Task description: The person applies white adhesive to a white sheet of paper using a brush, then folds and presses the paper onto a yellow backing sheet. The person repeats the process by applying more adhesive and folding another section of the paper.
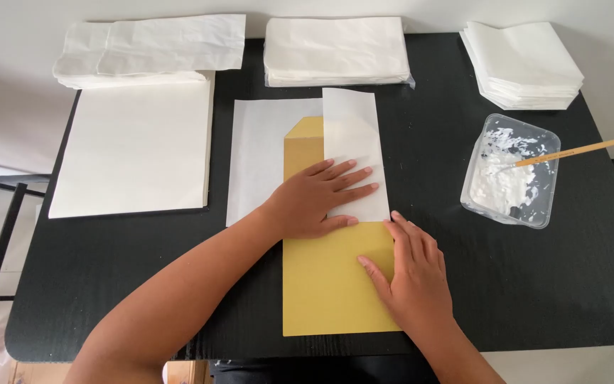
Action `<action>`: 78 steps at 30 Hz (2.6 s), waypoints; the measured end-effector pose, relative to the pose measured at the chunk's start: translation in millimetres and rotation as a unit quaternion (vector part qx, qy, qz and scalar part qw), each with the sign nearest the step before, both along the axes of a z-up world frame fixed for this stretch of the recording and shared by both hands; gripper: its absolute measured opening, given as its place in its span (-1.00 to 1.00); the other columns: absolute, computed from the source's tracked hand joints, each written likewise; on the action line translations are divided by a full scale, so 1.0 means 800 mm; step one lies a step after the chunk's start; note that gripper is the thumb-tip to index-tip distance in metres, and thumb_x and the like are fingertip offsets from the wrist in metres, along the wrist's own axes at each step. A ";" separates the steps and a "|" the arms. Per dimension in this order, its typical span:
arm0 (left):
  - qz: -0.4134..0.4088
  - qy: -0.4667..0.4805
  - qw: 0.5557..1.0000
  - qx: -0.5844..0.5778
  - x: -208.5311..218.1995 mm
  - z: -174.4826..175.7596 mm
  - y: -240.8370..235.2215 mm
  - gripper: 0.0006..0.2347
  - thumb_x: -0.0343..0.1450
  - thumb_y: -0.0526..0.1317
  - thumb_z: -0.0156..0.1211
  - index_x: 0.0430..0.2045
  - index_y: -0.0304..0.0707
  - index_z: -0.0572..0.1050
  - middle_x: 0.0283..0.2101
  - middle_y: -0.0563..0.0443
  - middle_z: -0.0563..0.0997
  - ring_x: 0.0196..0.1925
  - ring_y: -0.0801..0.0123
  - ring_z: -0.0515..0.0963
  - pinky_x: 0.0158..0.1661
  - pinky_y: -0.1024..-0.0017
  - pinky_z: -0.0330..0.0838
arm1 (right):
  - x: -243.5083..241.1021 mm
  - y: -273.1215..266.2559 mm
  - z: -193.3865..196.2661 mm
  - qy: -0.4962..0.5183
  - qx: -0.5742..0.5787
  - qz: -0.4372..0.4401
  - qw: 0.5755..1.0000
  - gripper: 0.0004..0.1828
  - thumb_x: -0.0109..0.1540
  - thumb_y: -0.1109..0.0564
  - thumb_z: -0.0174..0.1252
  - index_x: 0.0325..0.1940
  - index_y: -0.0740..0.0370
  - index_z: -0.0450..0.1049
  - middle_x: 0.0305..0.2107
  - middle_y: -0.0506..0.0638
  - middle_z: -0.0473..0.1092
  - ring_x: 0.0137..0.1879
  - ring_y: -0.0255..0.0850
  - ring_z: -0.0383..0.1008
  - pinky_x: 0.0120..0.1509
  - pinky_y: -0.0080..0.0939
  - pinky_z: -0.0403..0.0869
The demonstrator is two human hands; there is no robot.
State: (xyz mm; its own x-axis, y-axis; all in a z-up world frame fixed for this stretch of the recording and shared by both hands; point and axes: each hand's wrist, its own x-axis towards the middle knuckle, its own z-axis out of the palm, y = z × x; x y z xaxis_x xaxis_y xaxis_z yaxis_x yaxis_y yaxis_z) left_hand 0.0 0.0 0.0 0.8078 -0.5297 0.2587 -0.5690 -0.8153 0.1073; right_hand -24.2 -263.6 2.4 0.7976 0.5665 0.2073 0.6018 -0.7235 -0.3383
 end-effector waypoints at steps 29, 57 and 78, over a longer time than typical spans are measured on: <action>0.017 -0.007 0.999 0.048 0.010 -0.008 -0.013 -0.52 0.56 0.11 -0.26 0.42 0.14 0.22 0.50 0.06 0.24 0.50 0.00 0.24 0.36 -0.01 0.10 | 0.000 -0.003 -0.009 -0.059 0.001 0.024 0.998 -0.40 0.27 -0.28 0.10 0.25 0.11 0.41 0.32 -0.11 0.32 0.38 0.00 0.26 0.38 0.09 0.31; 0.187 0.045 0.980 0.044 0.183 -0.034 -0.036 -0.34 0.56 0.26 -0.38 0.50 -0.18 -0.04 0.57 0.10 0.01 0.59 0.28 -0.01 0.48 0.21 -0.13 | -0.015 -0.048 -0.019 -0.072 -0.068 -0.036 0.994 -0.31 0.32 -0.27 -0.04 0.52 -0.09 0.22 0.41 -0.24 0.20 0.50 -0.10 0.15 0.42 0.03 0.24; -0.080 -0.016 0.996 0.039 0.076 -0.035 -0.100 -0.43 0.56 0.27 -0.39 0.48 0.14 0.10 0.56 0.14 0.13 0.60 0.21 0.12 0.52 0.14 -0.05 | 0.025 -0.078 -0.022 -0.032 -0.063 -0.018 0.997 -0.33 0.33 -0.23 -0.07 0.52 -0.05 0.22 0.42 -0.24 0.20 0.51 -0.12 0.12 0.42 0.08 0.20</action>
